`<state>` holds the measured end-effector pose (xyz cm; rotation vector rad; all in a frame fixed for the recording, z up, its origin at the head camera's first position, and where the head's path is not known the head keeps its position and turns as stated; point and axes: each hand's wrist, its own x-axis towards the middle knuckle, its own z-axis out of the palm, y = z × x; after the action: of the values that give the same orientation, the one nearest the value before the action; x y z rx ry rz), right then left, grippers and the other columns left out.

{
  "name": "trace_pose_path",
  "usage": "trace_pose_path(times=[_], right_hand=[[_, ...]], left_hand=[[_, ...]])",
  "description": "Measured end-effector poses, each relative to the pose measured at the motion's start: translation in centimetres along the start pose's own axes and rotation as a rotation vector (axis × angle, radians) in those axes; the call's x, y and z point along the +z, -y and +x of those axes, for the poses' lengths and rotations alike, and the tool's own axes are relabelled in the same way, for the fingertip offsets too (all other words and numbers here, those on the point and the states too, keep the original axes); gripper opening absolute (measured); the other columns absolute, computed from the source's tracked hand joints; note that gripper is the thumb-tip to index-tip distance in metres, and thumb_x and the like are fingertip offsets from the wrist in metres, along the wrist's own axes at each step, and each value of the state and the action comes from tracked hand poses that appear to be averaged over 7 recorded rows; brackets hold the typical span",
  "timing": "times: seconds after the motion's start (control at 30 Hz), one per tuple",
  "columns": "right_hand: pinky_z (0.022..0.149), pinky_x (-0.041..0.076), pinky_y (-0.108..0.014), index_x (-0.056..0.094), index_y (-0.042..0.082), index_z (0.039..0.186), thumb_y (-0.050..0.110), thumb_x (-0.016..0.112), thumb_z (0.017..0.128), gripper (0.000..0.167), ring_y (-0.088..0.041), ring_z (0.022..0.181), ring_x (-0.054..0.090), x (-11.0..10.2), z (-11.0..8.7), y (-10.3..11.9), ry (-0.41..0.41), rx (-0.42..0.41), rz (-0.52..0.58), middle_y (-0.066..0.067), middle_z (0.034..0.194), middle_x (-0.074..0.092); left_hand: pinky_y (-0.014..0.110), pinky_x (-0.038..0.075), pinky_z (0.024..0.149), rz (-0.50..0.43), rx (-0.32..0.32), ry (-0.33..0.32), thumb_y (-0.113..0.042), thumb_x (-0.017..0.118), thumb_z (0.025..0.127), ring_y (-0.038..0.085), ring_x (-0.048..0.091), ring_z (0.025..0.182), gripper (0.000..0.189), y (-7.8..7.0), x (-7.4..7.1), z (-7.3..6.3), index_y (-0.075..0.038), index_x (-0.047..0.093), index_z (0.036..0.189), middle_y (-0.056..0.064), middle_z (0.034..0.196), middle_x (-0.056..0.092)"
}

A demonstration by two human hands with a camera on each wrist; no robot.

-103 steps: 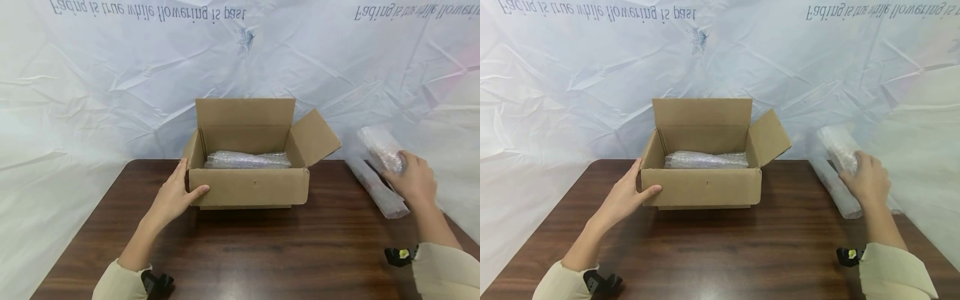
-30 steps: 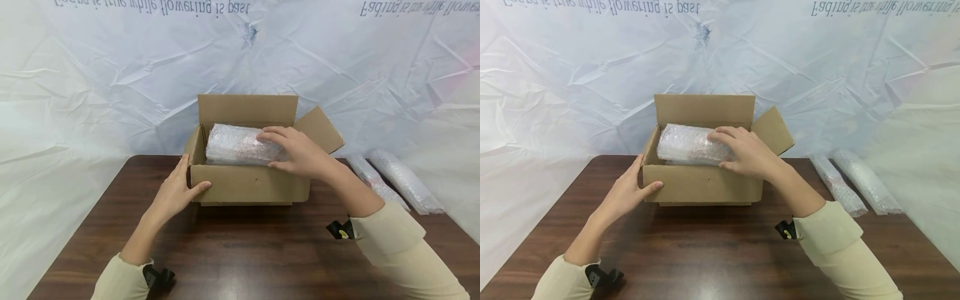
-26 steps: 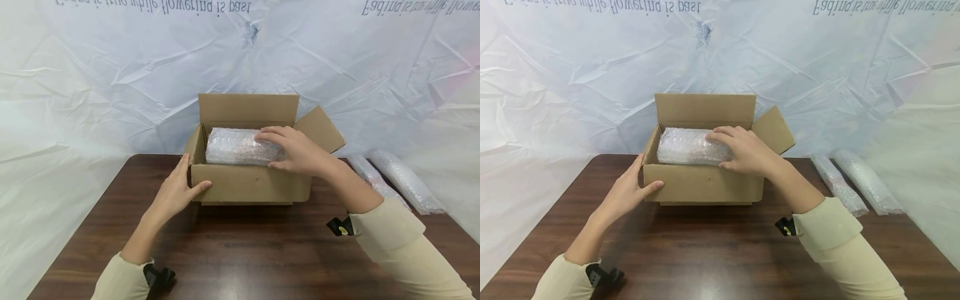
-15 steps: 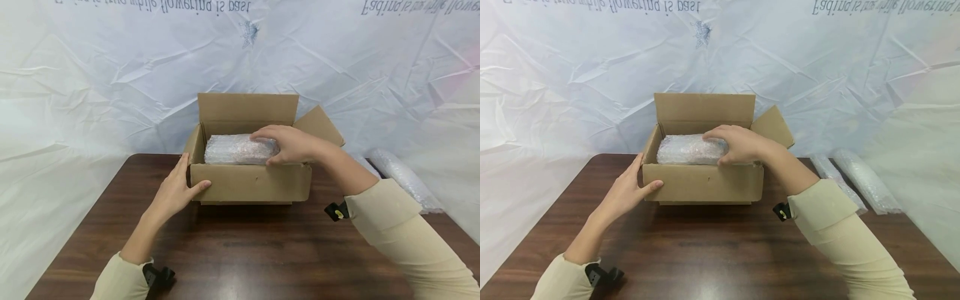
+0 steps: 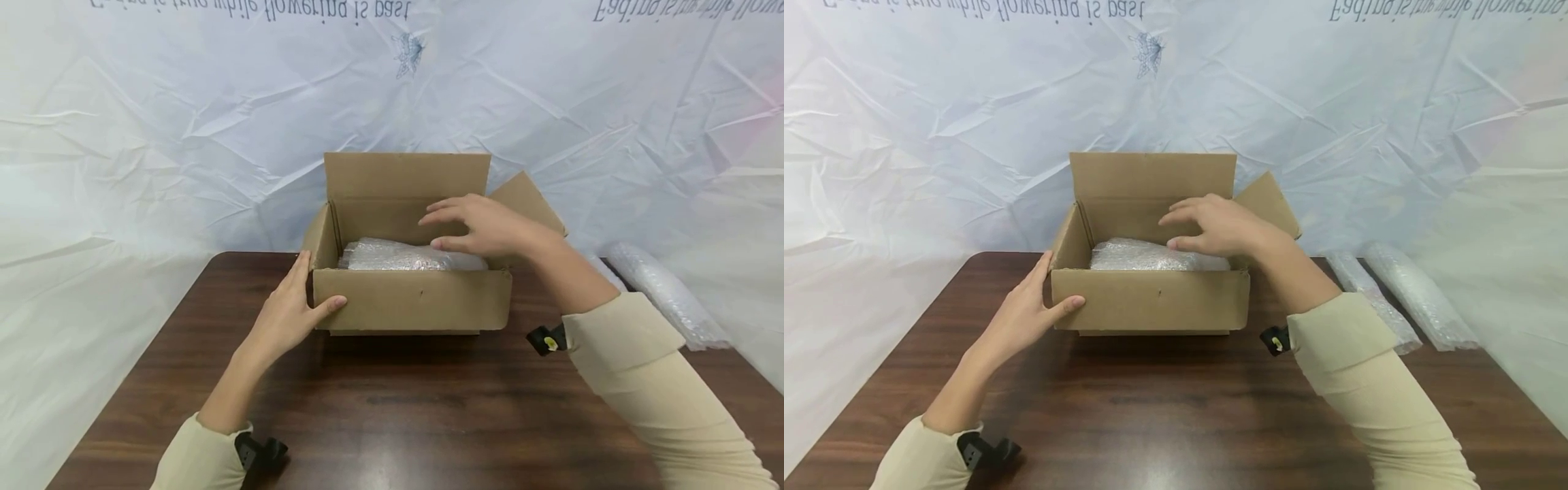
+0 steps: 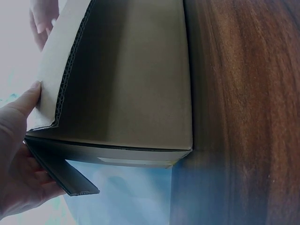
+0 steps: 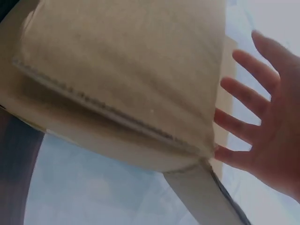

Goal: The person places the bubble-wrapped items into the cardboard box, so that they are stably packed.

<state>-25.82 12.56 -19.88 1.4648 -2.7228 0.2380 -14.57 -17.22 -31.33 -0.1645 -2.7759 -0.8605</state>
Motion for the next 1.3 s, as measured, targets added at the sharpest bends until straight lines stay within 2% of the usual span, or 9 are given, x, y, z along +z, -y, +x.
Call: trace_pose_path(times=[0.23, 0.33, 0.43, 0.63, 0.73, 0.87, 1.1, 1.2, 1.3], right_hand=[[0.099, 0.032, -0.049, 0.060, 0.005, 0.121, 0.016, 0.064, 0.088, 0.035, -0.035, 0.117, 0.047, -2.8, -4.4, -0.7, -0.357, 0.036, -0.036, -0.015, 0.123, 0.057], [0.099, 0.032, -0.050, 0.058, 0.005, 0.124, 0.014, 0.062, 0.089, 0.036, -0.037, 0.117, 0.047, -4.2, -7.4, -2.2, -0.448, 0.139, -0.034, -0.017, 0.123, 0.056], [0.095, 0.031, -0.055, 0.055, 0.003, 0.127, 0.016, 0.058, 0.091, 0.038, -0.043, 0.114, 0.046, -4.7, -10.5, -4.7, -0.486, 0.267, -0.036, -0.021, 0.125, 0.053], [0.082, 0.032, -0.062, 0.047, -0.001, 0.131, 0.023, 0.053, 0.094, 0.045, -0.051, 0.103, 0.045, -2.9, -15.7, -10.4, -0.395, 0.526, -0.065, -0.032, 0.127, 0.045], [0.077, 0.034, -0.064, 0.045, -0.003, 0.131, 0.025, 0.054, 0.093, 0.048, -0.053, 0.100, 0.046, -1.0, -17.5, -12.8, -0.345, 0.604, -0.063, -0.038, 0.122, 0.044], [0.076, 0.035, -0.065, 0.039, -0.008, 0.130, 0.026, 0.054, 0.093, 0.052, -0.058, 0.098, 0.046, 1.9, -19.0, -15.3, -0.273, 0.656, -0.022, -0.042, 0.118, 0.042], [0.079, 0.034, -0.067, 0.022, -0.016, 0.134, 0.038, 0.051, 0.092, 0.075, -0.062, 0.103, 0.036, 6.8, -20.7, -17.7, -0.051, 0.806, 0.083, -0.046, 0.123, 0.031], [0.080, 0.035, -0.066, 0.023, -0.021, 0.131, 0.034, 0.054, 0.090, 0.075, -0.063, 0.103, 0.036, 8.5, -21.1, -18.2, -0.031, 0.827, 0.090, -0.048, 0.121, 0.031], [0.078, 0.036, -0.066, 0.027, -0.021, 0.128, 0.029, 0.057, 0.087, 0.071, -0.064, 0.101, 0.037, 10.0, -21.3, -18.4, -0.072, 0.846, 0.088, -0.049, 0.117, 0.033]], left_hand=[[0.054, 0.022, 0.105, 0.007, 0.005, -0.005, -0.064, 0.052, 0.081, 0.037, 0.016, 0.136, 0.105, -0.2, -0.3, 0.1, 0.001, 0.004, 0.147, 0.018, 0.152, 0.008], [0.053, 0.021, 0.105, 0.004, 0.007, -0.010, -0.065, 0.052, 0.081, 0.036, 0.016, 0.136, 0.105, -0.2, -0.5, 0.2, 0.000, 0.004, 0.147, 0.017, 0.152, 0.008], [0.053, 0.021, 0.105, 0.004, 0.007, -0.009, -0.065, 0.052, 0.081, 0.035, 0.015, 0.136, 0.105, -0.2, -0.5, 0.1, 0.001, 0.003, 0.147, 0.017, 0.152, 0.008], [0.053, 0.021, 0.105, 0.007, 0.009, -0.010, -0.064, 0.052, 0.081, 0.035, 0.014, 0.137, 0.105, 0.0, -0.6, 0.0, 0.001, 0.003, 0.147, 0.018, 0.152, 0.008], [0.053, 0.021, 0.105, 0.006, 0.007, -0.009, -0.064, 0.052, 0.081, 0.035, 0.014, 0.137, 0.105, 0.0, -0.5, 0.0, 0.001, 0.003, 0.147, 0.019, 0.152, 0.008], [0.053, 0.021, 0.105, 0.009, 0.000, -0.008, -0.064, 0.052, 0.081, 0.036, 0.015, 0.136, 0.105, 0.1, -0.5, 0.0, 0.001, 0.003, 0.147, 0.019, 0.152, 0.008], [0.053, 0.020, 0.105, 0.015, 0.003, 0.000, -0.064, 0.052, 0.081, 0.036, 0.014, 0.136, 0.105, 0.1, -0.3, 0.0, 0.002, 0.003, 0.147, 0.019, 0.152, 0.008], [0.053, 0.021, 0.105, 0.015, 0.004, 0.003, -0.064, 0.052, 0.081, 0.036, 0.015, 0.136, 0.105, 0.1, -0.2, 0.1, 0.002, 0.003, 0.147, 0.020, 0.151, 0.008], [0.053, 0.021, 0.105, 0.015, 0.006, 0.004, -0.064, 0.052, 0.081, 0.036, 0.015, 0.136, 0.105, 0.1, -0.1, 0.2, 0.002, 0.003, 0.147, 0.020, 0.151, 0.009]])
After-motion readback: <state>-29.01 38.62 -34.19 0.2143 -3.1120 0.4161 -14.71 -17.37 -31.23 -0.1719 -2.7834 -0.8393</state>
